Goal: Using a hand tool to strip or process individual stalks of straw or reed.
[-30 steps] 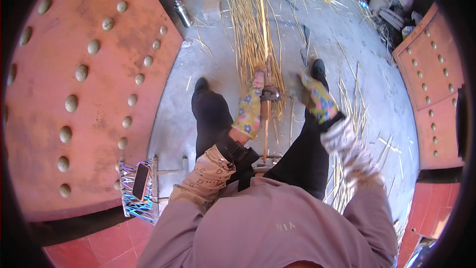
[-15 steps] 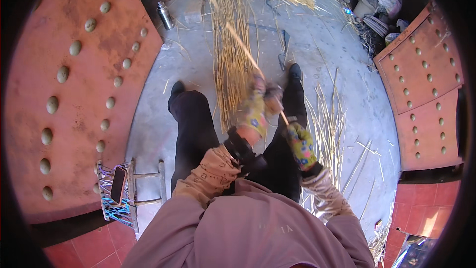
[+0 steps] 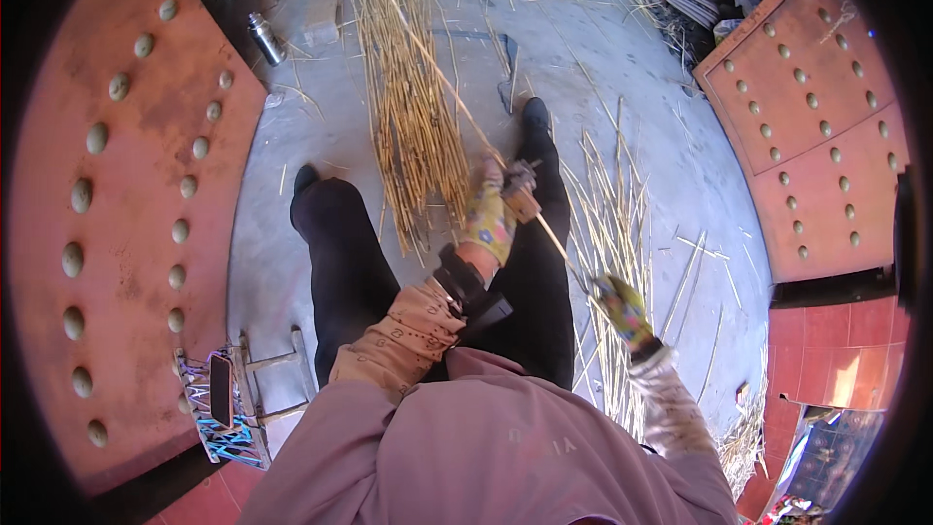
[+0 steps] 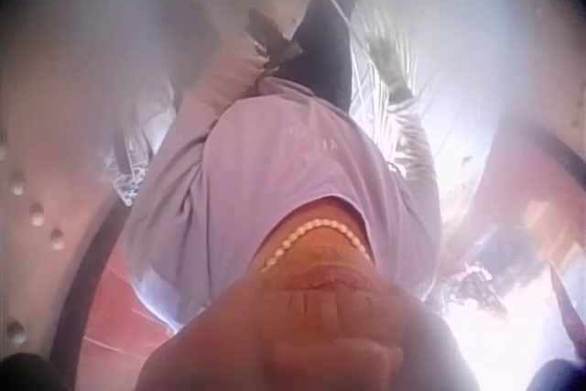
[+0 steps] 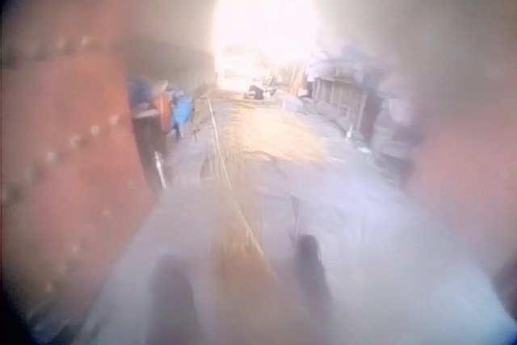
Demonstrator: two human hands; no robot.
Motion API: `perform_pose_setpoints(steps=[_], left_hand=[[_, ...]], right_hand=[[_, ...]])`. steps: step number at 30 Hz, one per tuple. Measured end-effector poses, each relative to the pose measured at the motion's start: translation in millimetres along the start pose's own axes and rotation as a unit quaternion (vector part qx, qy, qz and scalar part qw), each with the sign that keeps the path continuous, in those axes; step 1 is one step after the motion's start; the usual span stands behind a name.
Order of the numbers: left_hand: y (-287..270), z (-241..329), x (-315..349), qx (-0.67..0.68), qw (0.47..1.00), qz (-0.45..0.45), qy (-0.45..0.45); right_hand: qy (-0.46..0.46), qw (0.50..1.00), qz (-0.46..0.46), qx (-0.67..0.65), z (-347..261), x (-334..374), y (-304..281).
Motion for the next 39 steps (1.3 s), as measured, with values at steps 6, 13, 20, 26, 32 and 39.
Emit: perform_pose_setpoints(steps=[6, 13, 20, 26, 32, 39], left_hand=[[-9, -18, -7, 0.005, 0.998, 0.013, -0.056], [-22, 76, -18, -0.013, 0.997, 0.067, 0.037], [-16, -8, -20, -0.041, 0.998, 0.033, -0.041], [-7, -48, -4, -0.010, 0.999, -0.014, -0.029], [-35, 21, -46, -0.049, 0.998, 0.020, -0.032], [-13, -7, -44, -0.031, 0.998, -0.031, 0.046]], right_hand=[[0.078, 0.988, 0.002, -0.134, -90, -61, 42], [-0.022, 0.953, 0.151, 0.260, 61, 119, -33], [0.128, 0.979, -0.035, 0.154, 44, 118, -24], [0.140, 0.975, -0.006, -0.174, -103, -31, 24], [0.182, 0.973, 0.031, 0.140, 8, 59, 23], [0.193, 0.979, 0.069, -0.008, 167, 249, -11]])
Point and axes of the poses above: each hand's wrist, its own x-axis away from the middle knuckle, its own y-axis out of the palm, z = x × y, the point moved 9 cm from there along -x, towards the middle knuckle, and after that the axes turned 4 degrees about y, right-handed, at the moved point
